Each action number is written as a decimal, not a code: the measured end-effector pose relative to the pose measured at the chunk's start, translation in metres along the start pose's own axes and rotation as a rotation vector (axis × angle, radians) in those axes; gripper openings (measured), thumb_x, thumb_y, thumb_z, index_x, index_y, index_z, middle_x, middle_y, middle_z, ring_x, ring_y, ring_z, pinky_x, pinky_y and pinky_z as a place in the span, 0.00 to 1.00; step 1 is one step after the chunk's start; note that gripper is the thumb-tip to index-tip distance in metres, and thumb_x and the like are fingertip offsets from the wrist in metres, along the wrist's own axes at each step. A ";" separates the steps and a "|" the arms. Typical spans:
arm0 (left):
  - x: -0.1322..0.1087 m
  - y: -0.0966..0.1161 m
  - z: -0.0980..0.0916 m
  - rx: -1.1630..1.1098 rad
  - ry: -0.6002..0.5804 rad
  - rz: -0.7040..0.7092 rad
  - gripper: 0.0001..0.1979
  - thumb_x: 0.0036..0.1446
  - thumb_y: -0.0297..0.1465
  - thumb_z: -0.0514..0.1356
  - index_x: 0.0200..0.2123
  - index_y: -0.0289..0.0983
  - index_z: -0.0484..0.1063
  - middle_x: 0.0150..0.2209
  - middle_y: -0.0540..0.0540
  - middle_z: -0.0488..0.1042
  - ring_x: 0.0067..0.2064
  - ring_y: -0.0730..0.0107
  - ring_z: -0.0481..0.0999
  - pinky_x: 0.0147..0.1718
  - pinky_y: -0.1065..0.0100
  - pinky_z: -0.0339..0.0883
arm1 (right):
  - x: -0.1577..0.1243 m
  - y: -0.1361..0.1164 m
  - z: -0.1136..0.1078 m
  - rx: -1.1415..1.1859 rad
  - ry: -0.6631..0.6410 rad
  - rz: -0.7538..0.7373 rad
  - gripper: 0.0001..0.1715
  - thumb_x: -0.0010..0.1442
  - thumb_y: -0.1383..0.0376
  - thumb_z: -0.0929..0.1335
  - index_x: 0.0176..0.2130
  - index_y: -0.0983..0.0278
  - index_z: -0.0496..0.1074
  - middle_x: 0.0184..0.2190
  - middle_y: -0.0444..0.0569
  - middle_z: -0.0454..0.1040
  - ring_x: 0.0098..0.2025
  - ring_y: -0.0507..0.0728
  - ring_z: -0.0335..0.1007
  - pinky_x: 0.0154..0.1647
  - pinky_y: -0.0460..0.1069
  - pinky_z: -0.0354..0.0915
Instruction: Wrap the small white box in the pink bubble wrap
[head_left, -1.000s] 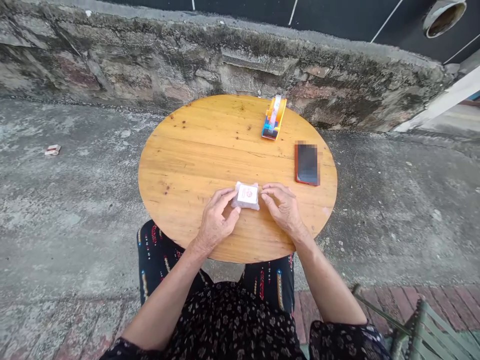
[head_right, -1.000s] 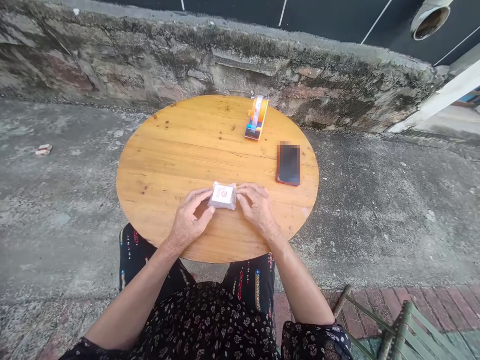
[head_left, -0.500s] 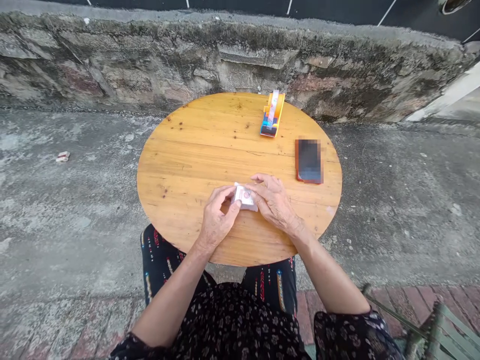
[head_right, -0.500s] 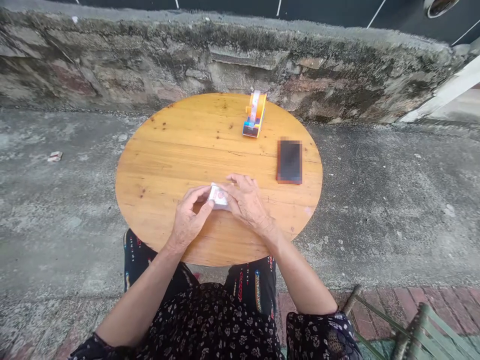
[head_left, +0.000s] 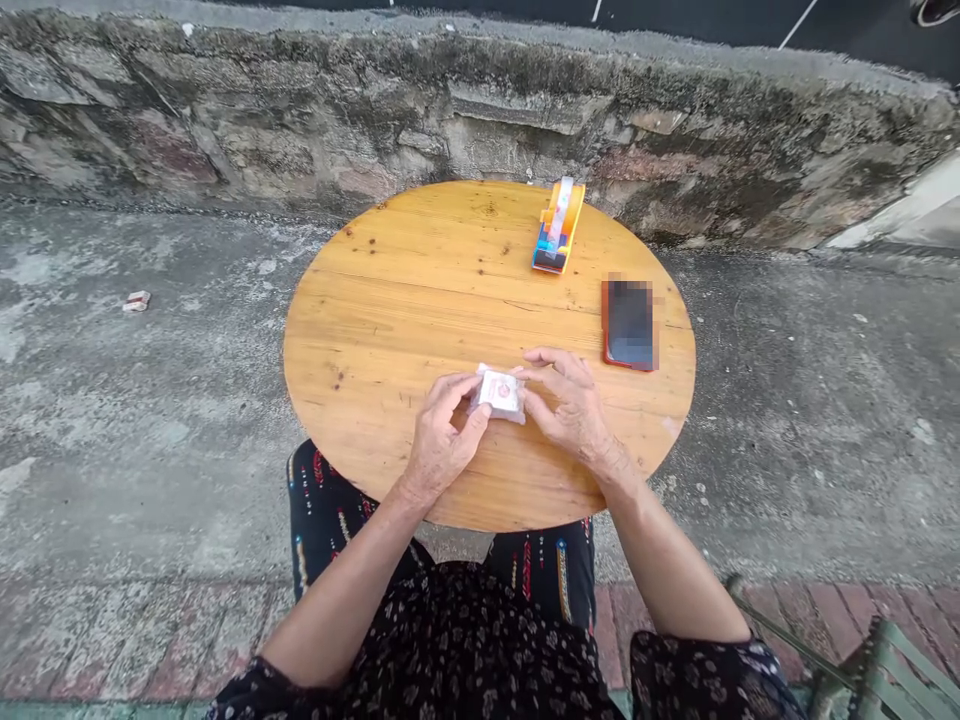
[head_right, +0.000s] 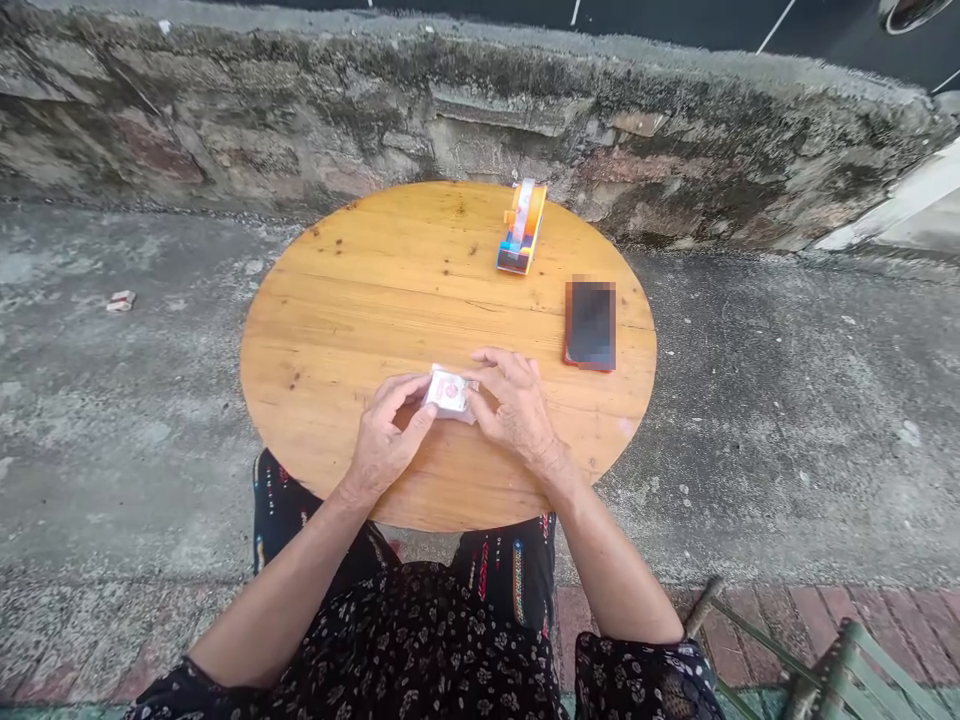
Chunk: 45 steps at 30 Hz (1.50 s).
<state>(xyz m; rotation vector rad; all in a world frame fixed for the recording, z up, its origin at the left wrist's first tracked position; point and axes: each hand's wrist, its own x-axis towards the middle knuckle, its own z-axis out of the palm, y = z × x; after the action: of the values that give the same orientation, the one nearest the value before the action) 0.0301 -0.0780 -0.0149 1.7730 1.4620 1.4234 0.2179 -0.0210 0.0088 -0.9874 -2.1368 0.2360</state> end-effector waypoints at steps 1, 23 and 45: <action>0.000 0.000 0.000 0.001 0.002 0.002 0.14 0.60 0.30 0.59 0.50 0.37 0.72 0.47 0.42 0.73 0.49 0.64 0.73 0.50 0.60 0.70 | 0.001 -0.001 0.000 -0.002 -0.011 -0.011 0.09 0.62 0.64 0.69 0.43 0.59 0.76 0.49 0.52 0.74 0.48 0.60 0.71 0.49 0.58 0.62; -0.001 0.000 -0.001 -0.025 -0.004 0.035 0.16 0.59 0.27 0.59 0.51 0.37 0.71 0.46 0.43 0.74 0.47 0.63 0.73 0.48 0.59 0.70 | 0.025 -0.006 0.006 -0.127 -0.105 -0.121 0.10 0.67 0.65 0.63 0.36 0.61 0.73 0.46 0.50 0.78 0.45 0.59 0.71 0.45 0.56 0.58; -0.002 0.000 -0.001 -0.025 -0.004 0.018 0.15 0.60 0.28 0.58 0.51 0.37 0.71 0.47 0.42 0.74 0.48 0.62 0.74 0.50 0.58 0.70 | 0.020 -0.002 0.007 -0.186 -0.112 -0.171 0.11 0.67 0.64 0.64 0.38 0.60 0.76 0.47 0.51 0.78 0.45 0.60 0.71 0.46 0.57 0.59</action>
<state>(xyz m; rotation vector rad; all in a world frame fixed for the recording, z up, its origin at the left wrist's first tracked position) 0.0293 -0.0803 -0.0151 1.7769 1.4243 1.4398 0.2036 -0.0075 0.0162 -0.9056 -2.3649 0.0085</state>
